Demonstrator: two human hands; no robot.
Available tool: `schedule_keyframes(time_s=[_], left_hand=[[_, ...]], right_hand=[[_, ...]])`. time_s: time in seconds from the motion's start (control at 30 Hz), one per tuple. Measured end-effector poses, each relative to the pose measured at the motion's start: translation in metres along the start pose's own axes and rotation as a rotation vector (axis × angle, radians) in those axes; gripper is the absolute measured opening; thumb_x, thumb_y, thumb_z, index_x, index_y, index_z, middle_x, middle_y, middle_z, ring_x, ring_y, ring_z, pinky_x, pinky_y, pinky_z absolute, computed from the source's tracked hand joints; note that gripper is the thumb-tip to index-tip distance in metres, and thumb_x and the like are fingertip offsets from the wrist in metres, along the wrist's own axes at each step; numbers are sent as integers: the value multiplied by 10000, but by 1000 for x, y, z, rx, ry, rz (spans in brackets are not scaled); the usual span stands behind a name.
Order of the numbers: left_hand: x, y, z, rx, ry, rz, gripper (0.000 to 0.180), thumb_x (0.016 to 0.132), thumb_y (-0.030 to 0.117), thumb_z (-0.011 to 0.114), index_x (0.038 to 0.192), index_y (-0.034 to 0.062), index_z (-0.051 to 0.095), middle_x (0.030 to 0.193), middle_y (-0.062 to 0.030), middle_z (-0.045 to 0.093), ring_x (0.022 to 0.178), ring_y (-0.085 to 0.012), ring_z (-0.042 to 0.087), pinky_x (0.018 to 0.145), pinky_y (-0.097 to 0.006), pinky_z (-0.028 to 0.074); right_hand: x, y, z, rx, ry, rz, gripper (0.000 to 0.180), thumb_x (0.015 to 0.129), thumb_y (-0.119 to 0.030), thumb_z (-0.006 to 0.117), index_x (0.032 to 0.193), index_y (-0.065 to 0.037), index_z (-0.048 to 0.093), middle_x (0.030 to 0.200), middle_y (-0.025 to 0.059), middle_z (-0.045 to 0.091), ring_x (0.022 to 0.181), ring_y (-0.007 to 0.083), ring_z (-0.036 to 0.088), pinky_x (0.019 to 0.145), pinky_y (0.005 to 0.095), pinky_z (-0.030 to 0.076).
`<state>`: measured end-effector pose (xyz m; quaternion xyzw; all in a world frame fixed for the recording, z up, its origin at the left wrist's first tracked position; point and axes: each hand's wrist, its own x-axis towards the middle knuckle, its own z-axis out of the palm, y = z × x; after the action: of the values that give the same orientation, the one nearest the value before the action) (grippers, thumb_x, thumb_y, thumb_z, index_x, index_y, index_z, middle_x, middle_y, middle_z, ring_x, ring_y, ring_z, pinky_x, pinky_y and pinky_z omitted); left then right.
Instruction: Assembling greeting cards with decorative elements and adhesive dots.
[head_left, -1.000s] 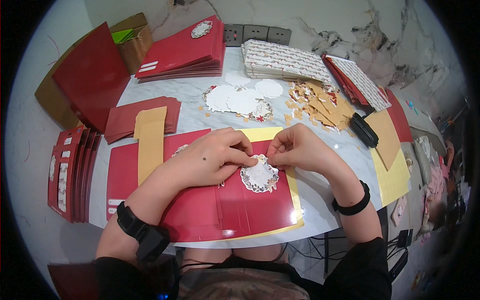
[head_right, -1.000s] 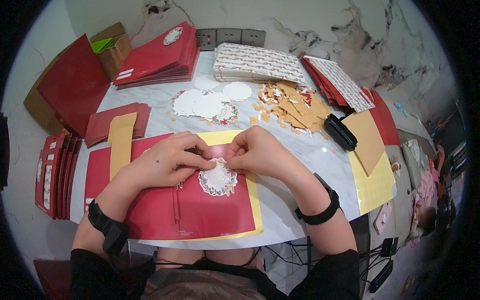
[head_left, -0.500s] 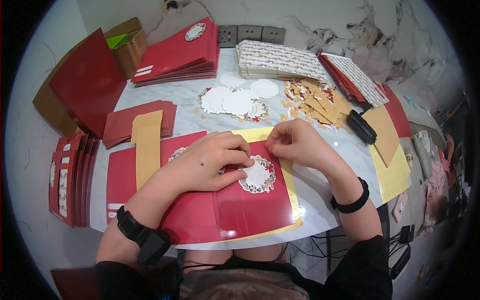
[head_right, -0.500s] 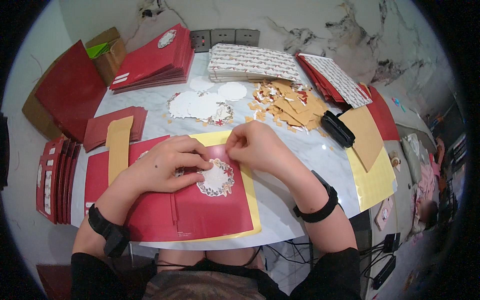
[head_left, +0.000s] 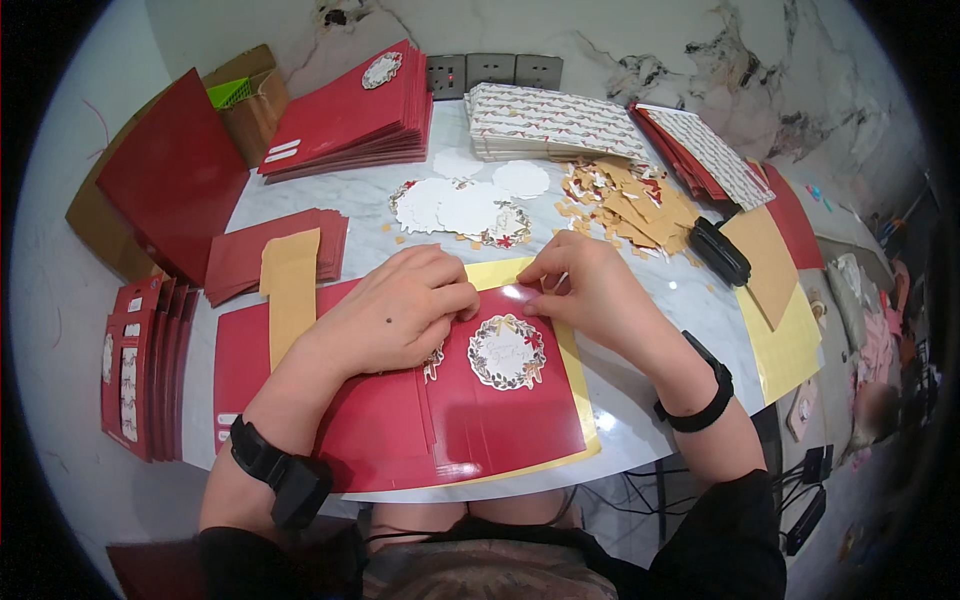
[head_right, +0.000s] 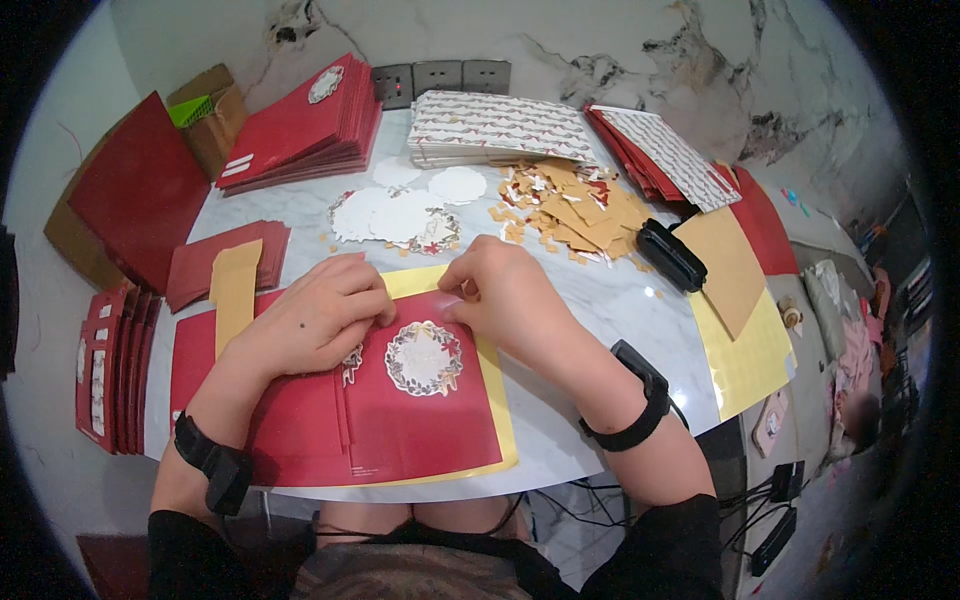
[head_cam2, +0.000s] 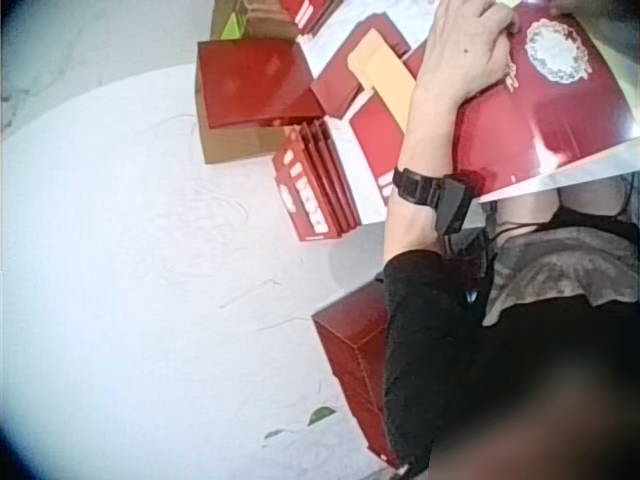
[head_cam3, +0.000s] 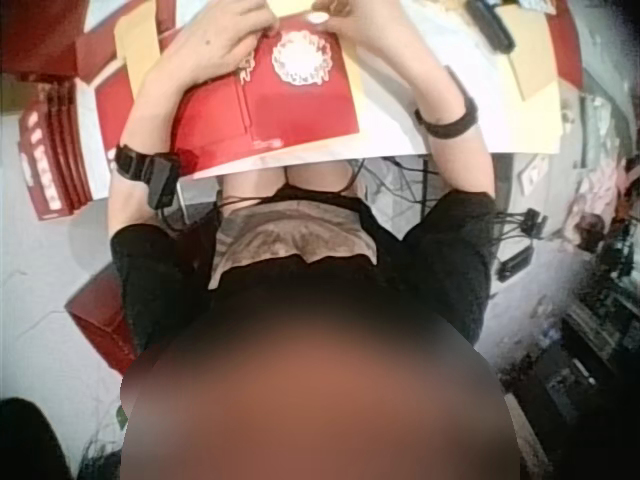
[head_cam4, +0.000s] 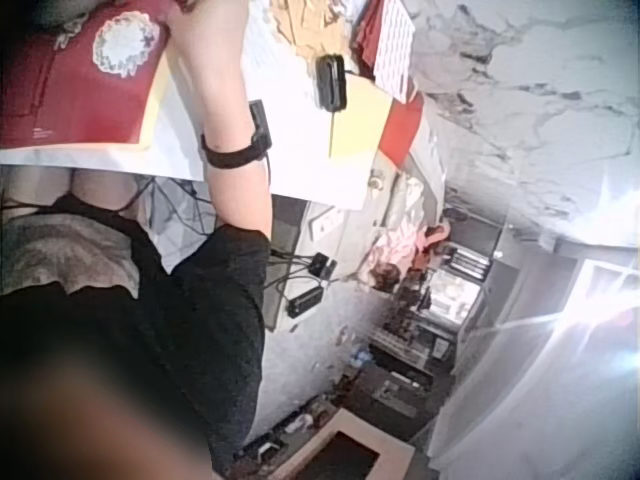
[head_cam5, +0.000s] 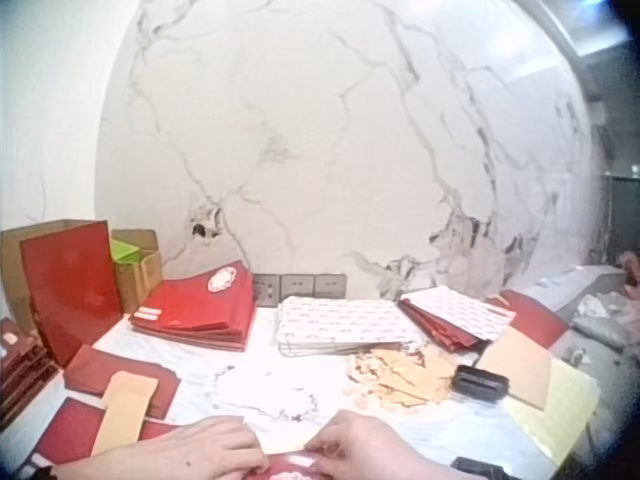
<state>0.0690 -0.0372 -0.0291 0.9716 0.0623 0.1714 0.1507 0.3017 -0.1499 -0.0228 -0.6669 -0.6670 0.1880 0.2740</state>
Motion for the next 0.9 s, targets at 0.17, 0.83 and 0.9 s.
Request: schedule_keyframes(time_s=[0.17, 0.83, 0.9], left_hand=[[2, 0, -1, -5, -16, 25, 163, 817, 47, 573, 959, 52, 654, 1043, -108, 597, 1013, -326, 573, 948, -430, 456], [-8, -4, -34, -171, 296, -241, 139, 923, 90, 595, 997, 32, 696, 879, -47, 523, 786, -153, 522, 719, -269, 405], [-8, -5, -33, -165, 284, -203, 122, 935, 94, 608, 1006, 41, 692, 895, -53, 525, 795, -171, 537, 736, -282, 427]], right_hand=[[-5, -3, 4, -80, 112, -99, 193, 787, -22, 796, 971, -2, 743, 955, 109, 667, 792, 204, 671, 731, 316, 566], [5, 4, -19, 395, 0, 166, 153, 911, -105, 753, 899, 0, 642, 715, 40, 681, 564, 70, 610, 469, 234, 470], [8, 9, -19, 420, 9, 155, 157, 916, -106, 748, 893, -4, 630, 721, 36, 675, 582, 67, 613, 483, 231, 476]])
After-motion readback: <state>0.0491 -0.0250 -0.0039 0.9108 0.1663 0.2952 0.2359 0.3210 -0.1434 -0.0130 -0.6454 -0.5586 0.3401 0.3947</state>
